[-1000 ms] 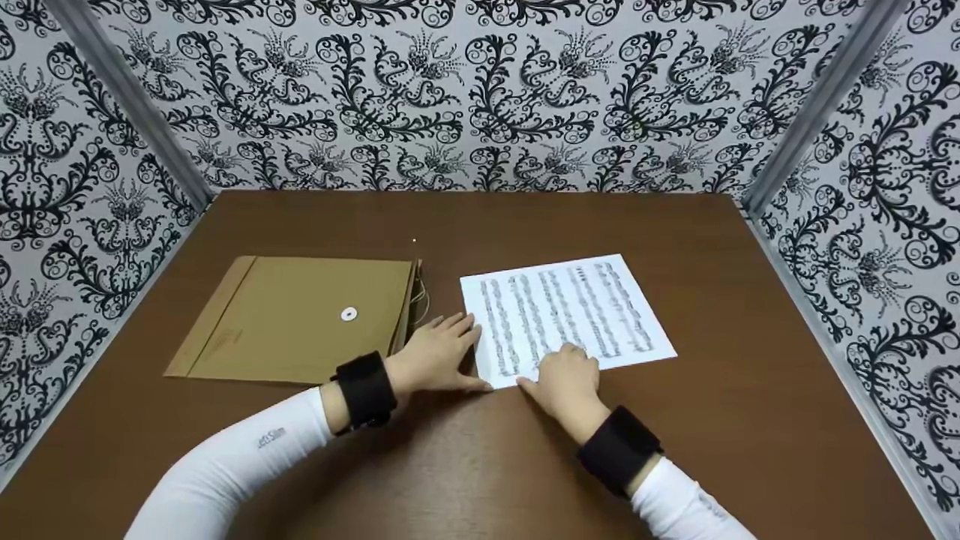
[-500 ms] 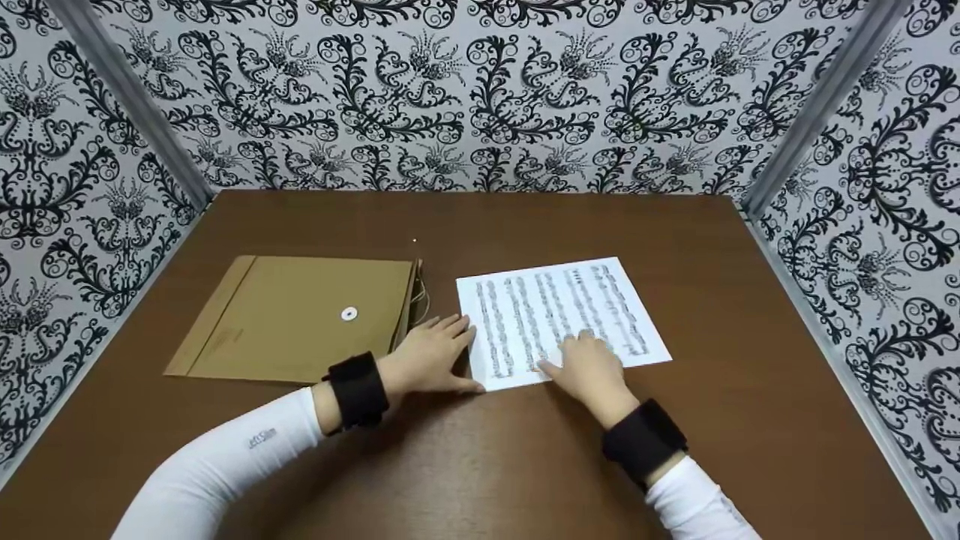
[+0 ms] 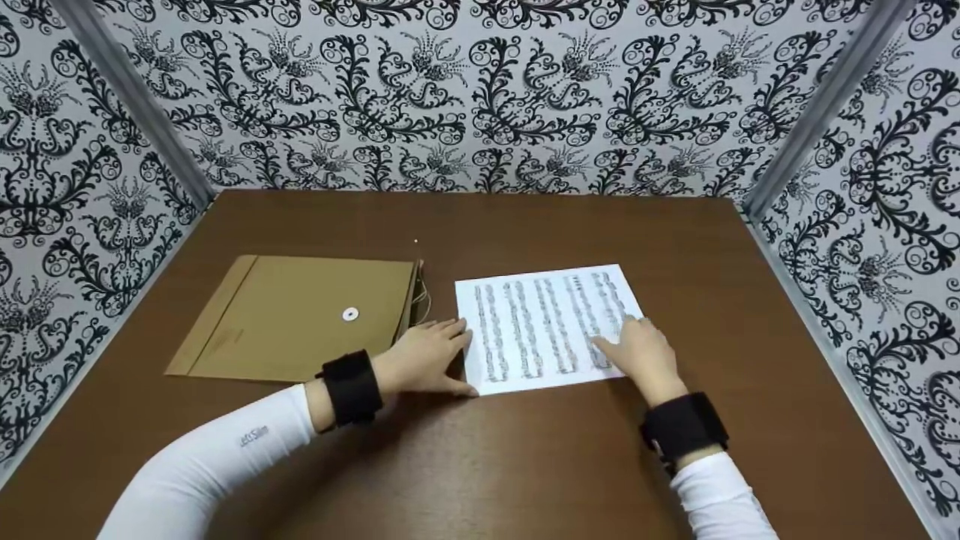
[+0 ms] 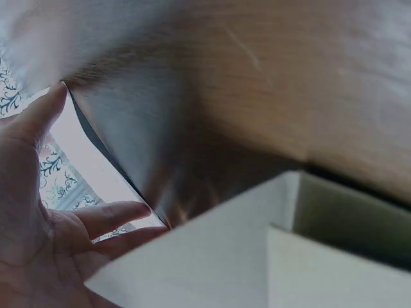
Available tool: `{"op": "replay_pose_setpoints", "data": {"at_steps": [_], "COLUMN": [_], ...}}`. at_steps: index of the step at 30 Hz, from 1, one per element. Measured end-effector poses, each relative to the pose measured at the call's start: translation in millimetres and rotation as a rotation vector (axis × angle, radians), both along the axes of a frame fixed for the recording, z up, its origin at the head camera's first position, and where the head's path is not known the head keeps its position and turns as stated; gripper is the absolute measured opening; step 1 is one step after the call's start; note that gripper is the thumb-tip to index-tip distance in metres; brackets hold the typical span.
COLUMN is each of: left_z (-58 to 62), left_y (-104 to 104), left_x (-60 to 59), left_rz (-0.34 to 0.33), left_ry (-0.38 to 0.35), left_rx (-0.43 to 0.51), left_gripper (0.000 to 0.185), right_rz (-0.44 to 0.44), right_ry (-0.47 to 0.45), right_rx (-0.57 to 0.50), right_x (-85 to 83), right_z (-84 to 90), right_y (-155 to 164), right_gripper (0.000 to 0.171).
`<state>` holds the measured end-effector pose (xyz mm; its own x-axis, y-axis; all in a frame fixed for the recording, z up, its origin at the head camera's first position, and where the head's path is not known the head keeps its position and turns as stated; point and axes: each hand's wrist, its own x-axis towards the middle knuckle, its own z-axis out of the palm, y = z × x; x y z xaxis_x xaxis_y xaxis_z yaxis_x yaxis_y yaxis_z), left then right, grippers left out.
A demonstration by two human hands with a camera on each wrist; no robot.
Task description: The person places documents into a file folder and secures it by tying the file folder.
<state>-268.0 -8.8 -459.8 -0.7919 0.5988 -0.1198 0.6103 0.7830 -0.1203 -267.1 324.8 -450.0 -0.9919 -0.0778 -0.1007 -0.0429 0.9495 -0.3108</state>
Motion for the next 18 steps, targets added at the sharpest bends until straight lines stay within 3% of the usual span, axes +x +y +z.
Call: {"op": "replay_pose_setpoints", "data": {"at_steps": [8, 18], "left_z": [2.3, 1.3], "left_y": [-5, -9], "left_x": [0.2, -0.9], "left_rz": [-0.03, -0.056], "left_ry": [-0.006, -0.02], "left_rx": [0.005, -0.013], "left_gripper": [0.098, 0.098], "right_rz": [-0.069, -0.062], "right_ry": [-0.037, -0.04], "right_rx": [-0.058, -0.102], "right_x": [-4.1, -8.7], "right_z": [1.6, 1.9], "right_y": [19, 32], "right_gripper": [0.079, 0.075]}}
